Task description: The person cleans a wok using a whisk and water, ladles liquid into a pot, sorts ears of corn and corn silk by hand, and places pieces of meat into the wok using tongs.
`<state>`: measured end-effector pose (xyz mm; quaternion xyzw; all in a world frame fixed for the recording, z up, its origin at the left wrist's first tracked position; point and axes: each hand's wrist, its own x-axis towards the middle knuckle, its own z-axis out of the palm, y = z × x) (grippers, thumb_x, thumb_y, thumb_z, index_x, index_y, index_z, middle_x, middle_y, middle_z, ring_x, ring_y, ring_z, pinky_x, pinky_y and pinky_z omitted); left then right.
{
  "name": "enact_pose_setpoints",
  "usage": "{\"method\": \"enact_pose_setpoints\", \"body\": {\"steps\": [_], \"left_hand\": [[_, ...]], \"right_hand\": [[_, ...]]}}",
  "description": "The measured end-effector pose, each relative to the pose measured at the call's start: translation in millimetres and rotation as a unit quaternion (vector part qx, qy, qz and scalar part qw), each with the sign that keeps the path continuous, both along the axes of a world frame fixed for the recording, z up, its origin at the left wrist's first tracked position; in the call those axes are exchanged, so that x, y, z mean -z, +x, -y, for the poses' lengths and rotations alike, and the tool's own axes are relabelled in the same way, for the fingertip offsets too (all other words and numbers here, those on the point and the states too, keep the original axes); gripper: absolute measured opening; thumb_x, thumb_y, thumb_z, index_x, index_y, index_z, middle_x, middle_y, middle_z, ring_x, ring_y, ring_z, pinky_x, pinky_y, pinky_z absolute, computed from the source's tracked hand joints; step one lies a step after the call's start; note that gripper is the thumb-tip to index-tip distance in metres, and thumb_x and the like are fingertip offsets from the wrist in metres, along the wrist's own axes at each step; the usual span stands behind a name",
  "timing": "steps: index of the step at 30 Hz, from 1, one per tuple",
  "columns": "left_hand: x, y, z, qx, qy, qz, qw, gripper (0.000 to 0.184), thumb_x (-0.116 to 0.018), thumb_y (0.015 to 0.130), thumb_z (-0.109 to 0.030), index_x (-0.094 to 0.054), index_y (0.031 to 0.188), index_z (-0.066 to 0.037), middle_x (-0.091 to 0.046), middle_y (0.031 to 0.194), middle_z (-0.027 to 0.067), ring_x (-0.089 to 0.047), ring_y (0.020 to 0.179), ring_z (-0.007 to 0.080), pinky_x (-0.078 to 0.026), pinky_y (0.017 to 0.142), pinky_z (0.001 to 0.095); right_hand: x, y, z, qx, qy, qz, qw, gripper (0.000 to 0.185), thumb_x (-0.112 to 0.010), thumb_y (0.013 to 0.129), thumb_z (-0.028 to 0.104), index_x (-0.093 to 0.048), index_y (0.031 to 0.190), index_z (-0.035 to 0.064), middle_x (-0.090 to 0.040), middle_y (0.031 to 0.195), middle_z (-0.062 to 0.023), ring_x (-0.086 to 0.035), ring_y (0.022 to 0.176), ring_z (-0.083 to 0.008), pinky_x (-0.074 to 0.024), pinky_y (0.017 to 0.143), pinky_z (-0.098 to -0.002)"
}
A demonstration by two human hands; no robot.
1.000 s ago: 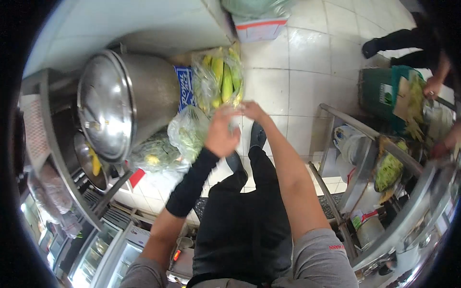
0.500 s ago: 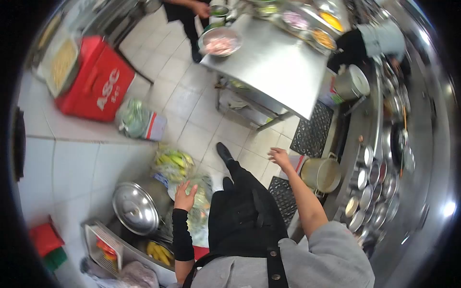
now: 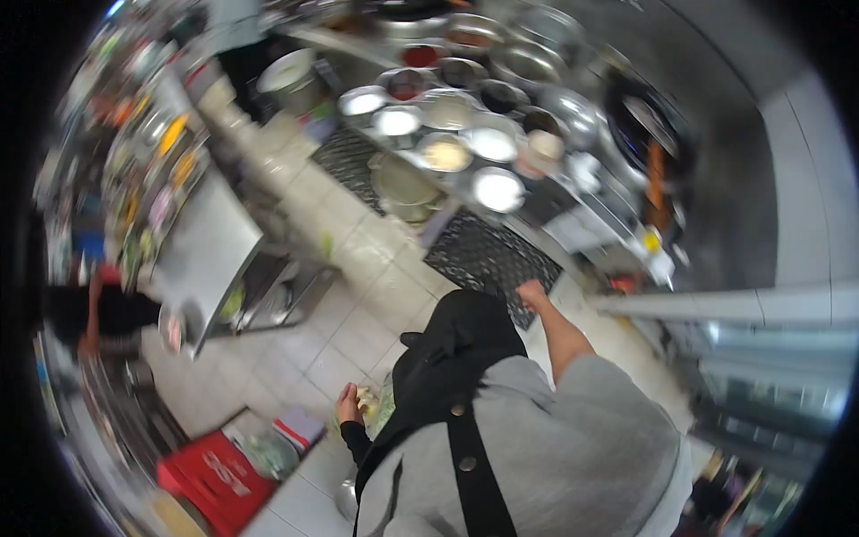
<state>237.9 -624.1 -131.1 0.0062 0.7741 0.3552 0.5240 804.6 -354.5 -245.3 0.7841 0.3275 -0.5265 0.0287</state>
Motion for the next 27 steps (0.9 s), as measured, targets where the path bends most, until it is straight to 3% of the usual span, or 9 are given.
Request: {"method": "enact_pose_setpoints", "body": {"steps": [2,6,10,15,17,20,24,26,27], "left_hand": [[4.5,24.1,-21.5,0.033,0.009,0.015,0.999,0.071,-0.072,0.094,-0.036,-0.044,0.153,-0.009,-0.049,0.154,0.0157,-0.046,0.14,0.0323,-0.038,0.103,0.0649],[2.6,96.3,-121.5,0.182,0.011,-0.033,0.983,0.081,-0.075,0.092,-0.031,-0.036,0.154,0.004,-0.049,0.151,0.0236,-0.051,0.136,0.0295,-0.044,0.104,0.0366],[88.0,162.8,-211.1,0.397,-0.022,-0.02,0.917,0.077,-0.067,0.095,-0.029,-0.032,0.159,-0.006,-0.049,0.152,0.0124,-0.055,0.129,0.0274,-0.043,0.105,0.0553],[14.2,367.1,-319.6,0.648,0.024,-0.044,0.76,0.081,-0.072,0.094,-0.038,-0.037,0.155,0.001,-0.053,0.145,0.0293,-0.05,0.139,0.0369,-0.043,0.111,0.0399],[14.3,420.1,-347.5,0.716,0.082,-0.063,0.691,0.079,-0.071,0.094,-0.042,-0.04,0.154,-0.003,-0.055,0.142,0.0305,-0.051,0.137,0.038,-0.043,0.11,0.0413],[11.3,486.9,-387.6,0.763,0.127,-0.082,0.629,0.075,-0.071,0.093,-0.043,-0.045,0.15,-0.002,-0.056,0.142,0.028,-0.05,0.138,0.0374,-0.04,0.113,0.0404],[30.1,545.9,-433.0,0.789,0.152,-0.095,0.588,0.083,-0.075,0.09,-0.038,-0.039,0.152,0.004,-0.046,0.153,0.0256,-0.044,0.144,0.0337,-0.035,0.117,0.039],[33.6,571.7,-448.7,0.78,0.119,-0.127,0.6,0.091,-0.078,0.087,-0.03,-0.03,0.156,0.004,-0.046,0.152,0.0266,-0.046,0.142,0.035,-0.036,0.116,0.0409],[43.2,585.3,-452.6,0.708,0.087,0.004,0.701,0.083,-0.076,0.089,-0.024,-0.033,0.156,0.002,-0.05,0.149,0.025,-0.048,0.14,0.0348,-0.038,0.114,0.0422]], "right_hand": [[-21.4,43.7,32.1,0.133,0.018,-0.008,0.991,0.036,-0.068,0.091,0.024,-0.066,0.121,0.0035,-0.069,0.105,-0.0097,-0.068,0.081,-0.0256,-0.0576,0.072,-0.0453],[-42.7,127.5,42.7,0.308,0.097,-0.063,0.944,0.054,-0.07,0.09,0.025,-0.056,0.137,0.0033,-0.063,0.125,-0.0118,-0.065,0.098,-0.0279,-0.0556,0.082,-0.0538],[-25.3,222.9,33.4,0.396,0.091,-0.1,0.908,0.074,-0.072,0.09,0.028,-0.039,0.153,0.0048,-0.06,0.132,-0.0112,-0.064,0.099,-0.027,-0.0548,0.078,-0.0513],[-30.4,265.7,-76.5,0.601,0.321,-0.285,0.674,0.059,-0.078,0.088,0.012,-0.044,0.136,-0.0006,-0.061,0.114,-0.0155,-0.065,0.091,-0.0264,-0.0588,0.076,-0.0476],[39.8,273.8,-112.3,0.617,0.313,-0.39,0.608,0.046,-0.076,0.091,0.019,-0.052,0.126,0.0002,-0.061,0.116,-0.0157,-0.065,0.099,-0.0323,-0.0595,0.083,-0.057],[14.1,250.8,-95.8,0.366,0.038,-0.281,0.886,0.058,-0.077,0.092,0.034,-0.054,0.134,0.0009,-0.059,0.129,-0.0161,-0.062,0.111,-0.037,-0.0569,0.088,-0.0615],[-5.6,234.9,-53.6,0.175,-0.103,-0.449,0.87,0.081,-0.077,0.089,0.049,-0.046,0.146,0.0007,-0.045,0.152,-0.0191,-0.056,0.125,-0.0437,-0.0584,0.08,-0.0629],[-28.8,223.2,-40.9,0.243,-0.045,-0.509,0.825,0.067,-0.079,0.089,0.04,-0.054,0.14,0.0038,-0.058,0.14,-0.0161,-0.065,0.114,-0.0364,-0.0602,0.081,-0.0556],[-46.4,223.7,-34.8,0.266,-0.004,-0.555,0.788,0.063,-0.08,0.089,0.036,-0.056,0.138,0.0055,-0.061,0.137,-0.0145,-0.067,0.112,-0.0348,-0.0605,0.082,-0.0538]]}}
